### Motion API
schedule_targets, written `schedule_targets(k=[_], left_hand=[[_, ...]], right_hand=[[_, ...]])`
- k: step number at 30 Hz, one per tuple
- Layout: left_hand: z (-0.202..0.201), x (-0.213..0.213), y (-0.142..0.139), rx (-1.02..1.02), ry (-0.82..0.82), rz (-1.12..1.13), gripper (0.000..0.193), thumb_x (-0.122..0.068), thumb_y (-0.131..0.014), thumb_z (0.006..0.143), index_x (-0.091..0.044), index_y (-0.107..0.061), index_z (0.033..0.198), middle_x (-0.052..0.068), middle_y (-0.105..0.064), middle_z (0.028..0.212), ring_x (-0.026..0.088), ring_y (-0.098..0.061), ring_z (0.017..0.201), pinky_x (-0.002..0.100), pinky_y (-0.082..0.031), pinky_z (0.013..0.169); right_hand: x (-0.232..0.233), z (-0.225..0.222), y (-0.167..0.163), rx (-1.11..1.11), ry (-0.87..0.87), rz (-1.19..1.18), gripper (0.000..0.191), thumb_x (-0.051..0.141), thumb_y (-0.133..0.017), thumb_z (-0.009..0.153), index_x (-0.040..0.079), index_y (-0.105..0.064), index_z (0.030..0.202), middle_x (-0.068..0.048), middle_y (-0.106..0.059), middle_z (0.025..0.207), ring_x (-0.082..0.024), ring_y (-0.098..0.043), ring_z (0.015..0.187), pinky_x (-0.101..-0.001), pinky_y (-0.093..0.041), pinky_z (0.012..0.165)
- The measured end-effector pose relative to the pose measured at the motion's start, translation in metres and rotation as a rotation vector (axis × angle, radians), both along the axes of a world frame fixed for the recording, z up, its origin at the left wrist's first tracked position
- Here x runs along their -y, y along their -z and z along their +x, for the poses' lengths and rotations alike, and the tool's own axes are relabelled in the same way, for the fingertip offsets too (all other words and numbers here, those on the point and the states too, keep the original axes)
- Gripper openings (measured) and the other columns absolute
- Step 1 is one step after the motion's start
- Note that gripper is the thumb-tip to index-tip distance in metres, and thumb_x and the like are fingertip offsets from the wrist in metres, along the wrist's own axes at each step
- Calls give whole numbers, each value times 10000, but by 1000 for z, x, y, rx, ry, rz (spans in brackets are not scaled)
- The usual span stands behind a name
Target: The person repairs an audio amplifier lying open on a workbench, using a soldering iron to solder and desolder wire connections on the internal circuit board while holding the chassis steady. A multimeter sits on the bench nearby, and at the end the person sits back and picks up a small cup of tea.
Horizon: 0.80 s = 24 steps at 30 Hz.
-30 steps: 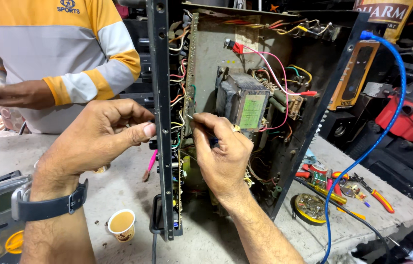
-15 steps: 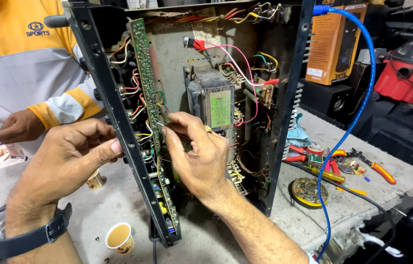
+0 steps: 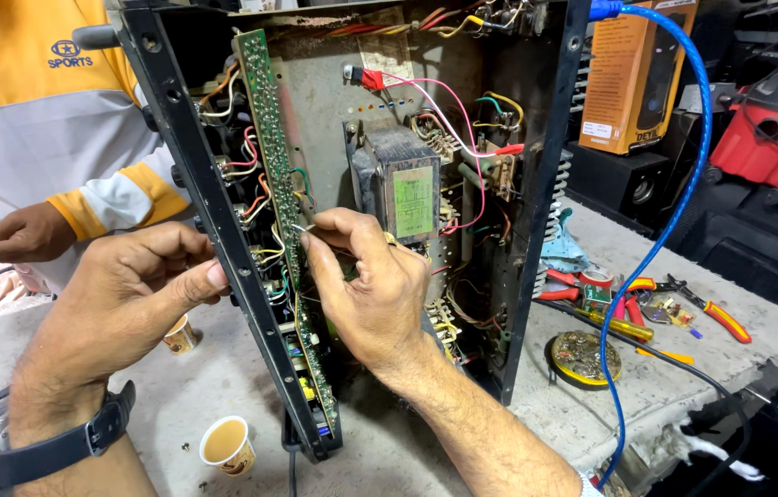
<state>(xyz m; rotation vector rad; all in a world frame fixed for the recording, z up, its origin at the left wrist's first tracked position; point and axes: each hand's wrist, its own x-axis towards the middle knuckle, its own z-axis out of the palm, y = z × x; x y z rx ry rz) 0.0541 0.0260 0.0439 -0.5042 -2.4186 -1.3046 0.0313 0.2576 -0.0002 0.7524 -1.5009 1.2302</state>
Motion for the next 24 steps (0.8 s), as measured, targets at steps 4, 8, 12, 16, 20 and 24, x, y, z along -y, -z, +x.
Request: schedule_targets(k=[4, 8, 12, 16, 20, 24], left_hand=[[0, 0, -1, -15, 32, 16, 220, -151, -727, 889, 12, -744, 1036, 39, -761, 838, 77, -683, 744, 227, -545, 597], [-2, 0, 0, -32, 23, -1, 212, -142, -733, 901, 21, -743, 1036, 42, -744, 843, 79, -663, 749, 225, -538, 609], [-5, 0, 2, -22, 65, 24, 195, -125, -729, 919, 36, -733, 1029, 51, -739, 845, 92, -666, 750, 235, -543, 610], [-8, -4, 3, -3, 84, 62, 210, -115, -719, 909, 34, -729, 1056, 59, -755, 889, 105, -691, 782, 258, -581, 639], [-8, -13, 2, -12, 130, 83, 244, -115, -715, 917, 35, -719, 1110, 66, -761, 968, 115, -698, 849, 265, -585, 745], [-7, -24, -1, 18, 104, 109, 254, -111, -718, 910, 44, -717, 1111, 78, -769, 1001, 131, -715, 882, 286, -598, 795]], right_hand=[[1, -1, -1, -12, -3, -10, 197, 24, -759, 955, 29, -648, 1119, -88, -783, 1002, -163, -804, 930, -268, -638, 789], [-1, -3, -1, -18, 10, -8, 195, 27, -767, 953, 35, -650, 1109, -84, -783, 993, -165, -804, 919, -268, -635, 779], [-4, -5, -1, -36, 10, -25, 197, 36, -760, 962, 48, -646, 1123, -77, -779, 996, -170, -802, 904, -266, -628, 761], [-11, -7, 0, -56, 53, -20, 204, 50, -767, 955, 68, -648, 1120, -69, -771, 958, -180, -787, 837, -277, -598, 702], [-19, -6, -1, -50, 62, -22, 210, 54, -782, 941, 74, -655, 1107, -63, -763, 914, -183, -773, 778, -286, -576, 644], [-29, -8, -4, -84, 69, -24, 218, 45, -783, 940, 69, -646, 1109, -65, -753, 899, -208, -765, 779, -303, -570, 646]])
